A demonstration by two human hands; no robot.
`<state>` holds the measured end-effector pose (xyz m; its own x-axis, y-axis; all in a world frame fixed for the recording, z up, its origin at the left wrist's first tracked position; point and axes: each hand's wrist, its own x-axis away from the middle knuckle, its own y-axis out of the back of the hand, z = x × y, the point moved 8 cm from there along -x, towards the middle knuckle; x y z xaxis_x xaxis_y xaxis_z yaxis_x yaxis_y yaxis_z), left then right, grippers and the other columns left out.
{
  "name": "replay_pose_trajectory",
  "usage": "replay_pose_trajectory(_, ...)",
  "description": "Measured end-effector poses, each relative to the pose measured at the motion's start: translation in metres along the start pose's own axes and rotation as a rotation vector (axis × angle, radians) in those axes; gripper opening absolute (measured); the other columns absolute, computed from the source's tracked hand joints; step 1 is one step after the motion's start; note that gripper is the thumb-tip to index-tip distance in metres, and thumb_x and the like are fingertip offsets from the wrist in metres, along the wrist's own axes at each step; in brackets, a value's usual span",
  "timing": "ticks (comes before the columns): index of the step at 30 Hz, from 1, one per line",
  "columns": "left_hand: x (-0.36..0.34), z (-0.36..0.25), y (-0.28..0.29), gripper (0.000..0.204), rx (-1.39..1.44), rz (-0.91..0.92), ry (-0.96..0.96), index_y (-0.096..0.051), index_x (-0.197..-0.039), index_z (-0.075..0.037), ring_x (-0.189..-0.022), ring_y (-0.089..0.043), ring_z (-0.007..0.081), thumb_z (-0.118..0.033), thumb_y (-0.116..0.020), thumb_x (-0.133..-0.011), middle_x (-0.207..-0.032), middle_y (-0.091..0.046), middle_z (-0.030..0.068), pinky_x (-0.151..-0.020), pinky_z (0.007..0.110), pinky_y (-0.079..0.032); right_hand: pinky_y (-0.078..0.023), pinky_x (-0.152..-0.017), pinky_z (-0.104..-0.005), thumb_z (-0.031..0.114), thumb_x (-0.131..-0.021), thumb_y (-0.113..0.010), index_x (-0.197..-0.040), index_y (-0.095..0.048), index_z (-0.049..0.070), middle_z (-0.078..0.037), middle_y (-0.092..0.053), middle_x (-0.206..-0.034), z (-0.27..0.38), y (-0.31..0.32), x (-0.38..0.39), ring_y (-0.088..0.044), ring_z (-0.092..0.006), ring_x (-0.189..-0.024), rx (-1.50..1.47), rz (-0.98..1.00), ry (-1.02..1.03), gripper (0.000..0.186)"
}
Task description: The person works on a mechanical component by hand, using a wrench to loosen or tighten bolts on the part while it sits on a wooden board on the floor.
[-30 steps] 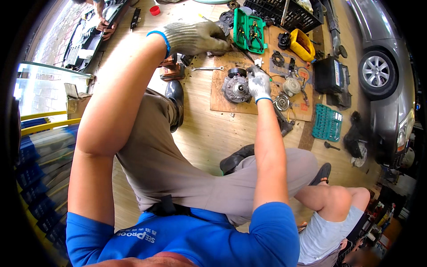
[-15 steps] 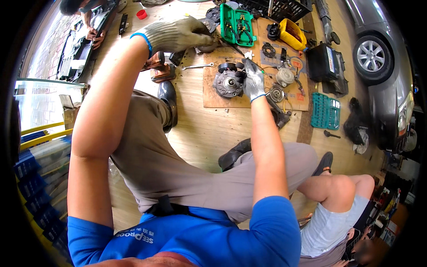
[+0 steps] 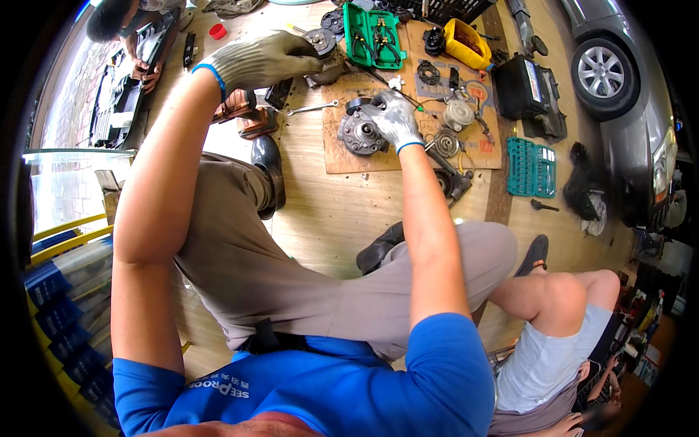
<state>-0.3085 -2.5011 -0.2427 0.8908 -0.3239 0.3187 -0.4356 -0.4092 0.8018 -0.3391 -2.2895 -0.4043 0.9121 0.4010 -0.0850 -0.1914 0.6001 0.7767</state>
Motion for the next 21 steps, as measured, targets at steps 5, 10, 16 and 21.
replay_pose_trajectory(5, -0.002, -0.006, 0.0, 0.055, 0.024, 0.027, -0.004, -0.064, -0.122, 0.0, -0.101, -0.065, 0.0324, -0.046, -0.054, -0.095, -0.112, -0.068, 0.0224, -0.092, 0.04, -0.049, -0.053, -0.076, -0.0326, 0.016, -0.093, -0.064, -0.106, -0.07, 0.001, -0.008, -0.072, -0.097, -0.047, -0.016, 0.002, -0.067, -0.0203, -0.083, -0.731, -0.119, -0.237, 0.021)
replay_pose_trajectory(10, -0.002, -0.004, 0.001, 0.055, -0.031, -0.008, 0.044, -0.063, -0.124, 0.0, -0.102, -0.064, 0.0327, -0.046, -0.054, -0.095, -0.114, -0.068, 0.022, -0.094, 0.04, -0.049, -0.051, -0.059, -0.0256, 0.023, -0.096, -0.066, -0.111, -0.067, 0.004, -0.007, -0.072, -0.09, -0.07, -0.037, 0.013, -0.063, -0.0107, -0.064, -1.32, -0.141, -0.569, 0.024)
replay_pose_trajectory(16, -0.004, 0.003, -0.003, 0.055, -0.003, 0.019, 0.059, -0.063, -0.123, 0.001, -0.099, -0.064, 0.0311, -0.046, -0.054, -0.095, -0.112, -0.068, 0.0216, -0.093, 0.04, -0.049, -0.055, -0.065, -0.0328, 0.019, -0.094, -0.064, -0.11, -0.07, 0.004, -0.01, -0.073, -0.089, -0.056, -0.029, 0.006, -0.069, -0.0212, -0.069, -0.828, -0.046, -0.511, 0.023)
replay_pose_trajectory(21, -0.005, 0.005, -0.006, 0.055, 0.058, 0.025, 0.088, -0.063, -0.123, 0.001, -0.098, -0.065, 0.0306, -0.046, -0.055, -0.094, -0.11, -0.069, 0.0212, -0.092, 0.039, -0.05, -0.05, -0.093, -0.0413, 0.012, -0.086, -0.062, -0.113, -0.07, 0.007, -0.017, -0.07, -0.107, -0.023, -0.012, -0.003, -0.064, -0.0368, -0.102, 0.045, 0.027, 0.043, 0.029)
